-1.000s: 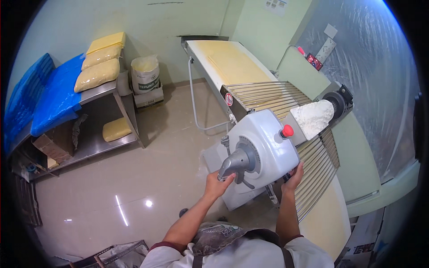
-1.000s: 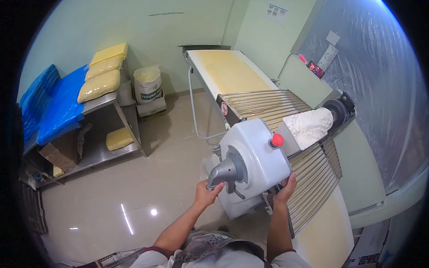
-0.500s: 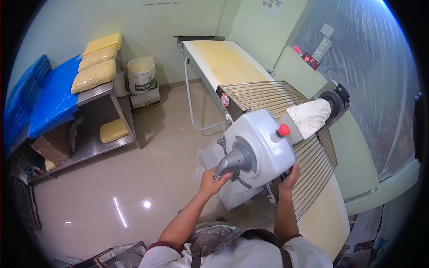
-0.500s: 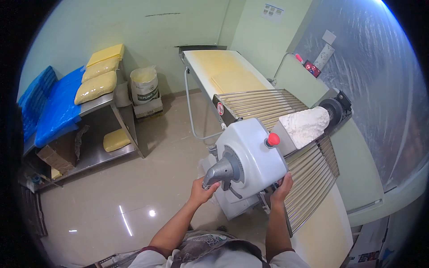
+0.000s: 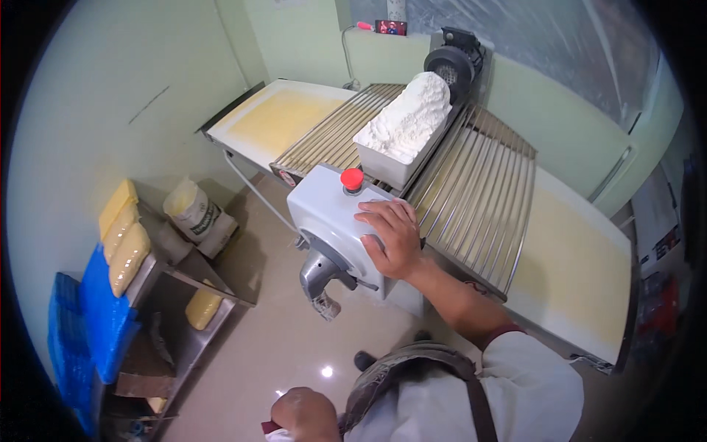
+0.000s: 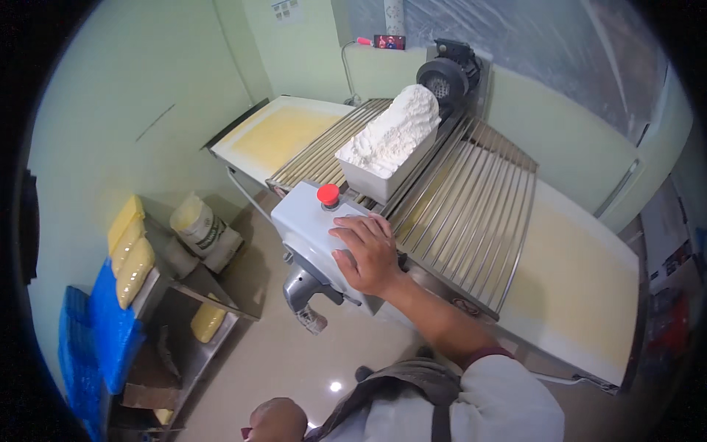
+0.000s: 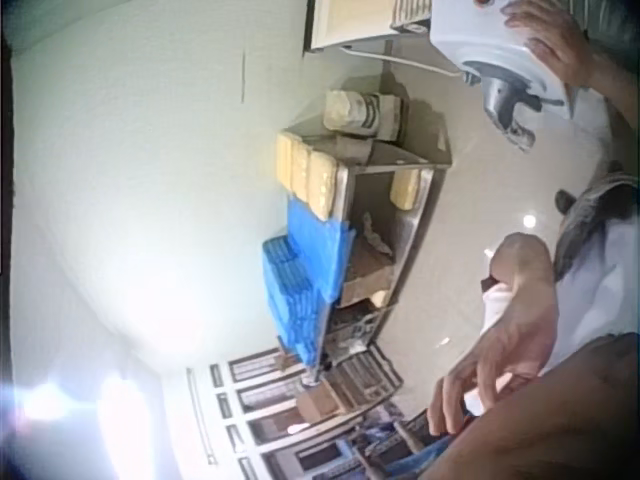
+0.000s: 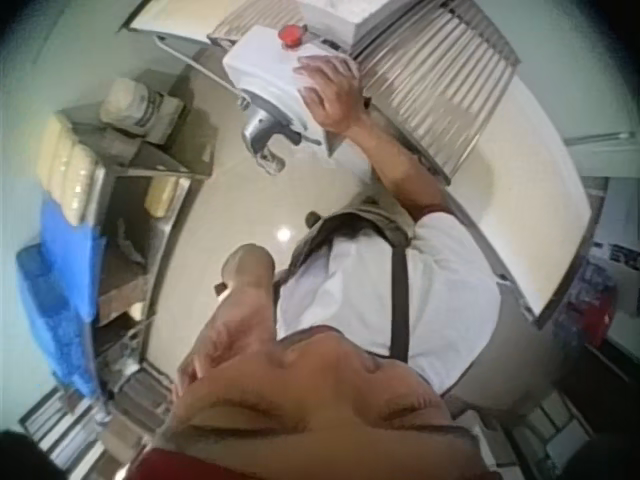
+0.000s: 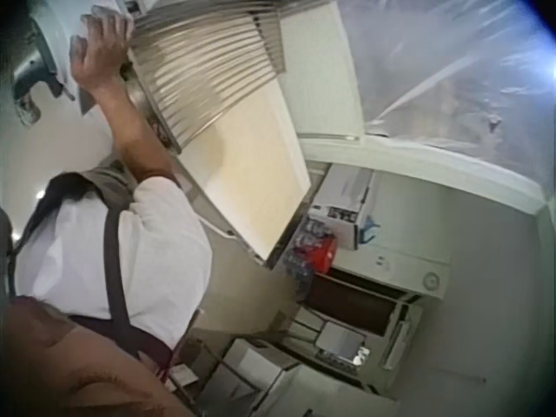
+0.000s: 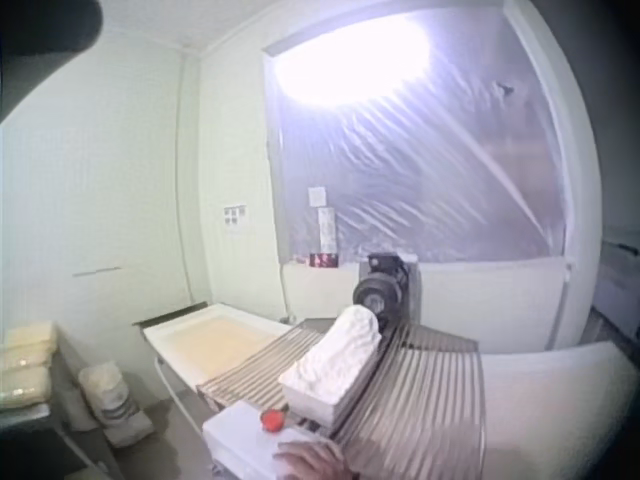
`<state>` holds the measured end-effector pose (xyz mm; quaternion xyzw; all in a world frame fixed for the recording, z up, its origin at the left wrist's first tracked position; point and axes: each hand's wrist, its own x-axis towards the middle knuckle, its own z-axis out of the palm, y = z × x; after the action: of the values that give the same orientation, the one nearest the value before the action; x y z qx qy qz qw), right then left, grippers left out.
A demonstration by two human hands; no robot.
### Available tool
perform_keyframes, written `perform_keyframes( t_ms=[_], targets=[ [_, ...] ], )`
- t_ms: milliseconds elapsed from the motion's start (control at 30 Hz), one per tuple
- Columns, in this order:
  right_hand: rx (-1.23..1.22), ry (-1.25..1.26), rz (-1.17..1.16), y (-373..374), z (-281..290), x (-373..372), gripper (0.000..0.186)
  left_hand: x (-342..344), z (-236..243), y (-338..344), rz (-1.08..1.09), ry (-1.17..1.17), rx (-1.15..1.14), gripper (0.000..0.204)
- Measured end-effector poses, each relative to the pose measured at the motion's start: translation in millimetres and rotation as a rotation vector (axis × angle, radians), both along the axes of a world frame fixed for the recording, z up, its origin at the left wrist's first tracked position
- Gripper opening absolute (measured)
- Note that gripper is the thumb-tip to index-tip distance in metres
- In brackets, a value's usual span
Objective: The person folds dough over a butter block and seals the edges by hand, then rolls and flattens the dough using an electric dough sheeter. Afterwards, the person folds the laminated dough sheet, trims dough sections with a knife, and presses the seams together.
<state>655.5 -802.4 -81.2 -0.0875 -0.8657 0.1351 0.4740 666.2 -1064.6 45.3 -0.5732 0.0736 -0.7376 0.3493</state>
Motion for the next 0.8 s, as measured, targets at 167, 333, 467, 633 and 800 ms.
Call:
perform_keyframes(
  t_ms=[167, 333, 467, 633, 800],
  targets=[
    [-0.008, 0.022, 0.032, 5, -4, 5, 0.031, 19, -4, 32, -0.212, 0.093, -0.025, 0.063],
    [0.019, -0.008, 0.033, 7, -6, 8, 0.031, 36, -5, 36, -0.152, 0.003, -0.224, 0.07],
    [0.004, 0.004, 0.054, 8, -8, 7, 0.031, 37, -3, 38, -0.161, 0.014, 0.131, 0.071],
    [0.002, 0.017, 0.06, 6, -5, 6, 0.032, 33, -14, 50, -0.099, 0.091, 0.231, 0.048],
    [-0.002, 0.007, 0.047, 5, -3, 6, 0.032, 29, -11, 52, -0.061, 0.079, 0.254, 0.057]
  ],
)
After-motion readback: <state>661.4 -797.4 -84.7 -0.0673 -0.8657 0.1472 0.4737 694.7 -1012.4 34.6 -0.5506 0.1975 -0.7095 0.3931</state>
